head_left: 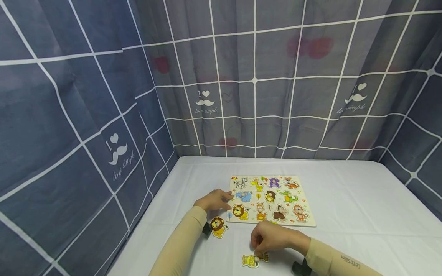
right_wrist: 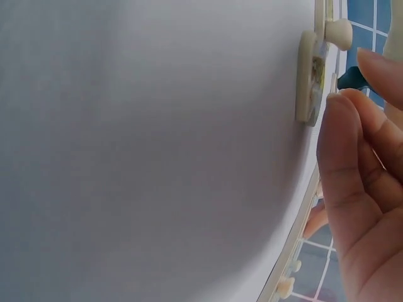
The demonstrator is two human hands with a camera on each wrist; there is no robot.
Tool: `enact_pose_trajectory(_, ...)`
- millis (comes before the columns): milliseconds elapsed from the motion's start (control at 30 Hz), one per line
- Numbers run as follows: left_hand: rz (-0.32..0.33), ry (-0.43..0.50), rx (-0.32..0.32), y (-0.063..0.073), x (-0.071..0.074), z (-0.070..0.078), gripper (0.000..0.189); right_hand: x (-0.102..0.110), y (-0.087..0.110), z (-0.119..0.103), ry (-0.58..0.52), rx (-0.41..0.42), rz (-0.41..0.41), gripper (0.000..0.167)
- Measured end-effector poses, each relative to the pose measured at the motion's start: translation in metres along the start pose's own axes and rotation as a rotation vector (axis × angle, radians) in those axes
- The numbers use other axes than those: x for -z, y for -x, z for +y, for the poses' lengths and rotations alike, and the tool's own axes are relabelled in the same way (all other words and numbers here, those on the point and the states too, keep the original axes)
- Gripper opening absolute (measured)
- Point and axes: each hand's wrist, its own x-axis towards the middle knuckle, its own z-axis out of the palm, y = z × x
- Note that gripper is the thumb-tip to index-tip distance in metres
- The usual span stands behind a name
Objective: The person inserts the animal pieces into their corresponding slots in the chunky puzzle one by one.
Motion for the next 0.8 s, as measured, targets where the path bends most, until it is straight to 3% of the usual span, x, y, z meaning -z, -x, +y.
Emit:
enact_pose_trajectory(533,-0.001,-0.018,-0.004,-0.0002,0.0021,0.0018,0.053,-0.0053,-0.0023,-0.0060,0.050,-0.041,0.031,0.013)
enact_pose_trajectory(800,-0.003,-0.015,0.009,-0.0001,0.0016,0.0018,0.053,-0.0076,-0.0016,-0.0101,0.036,-0.069,0.008,0.014)
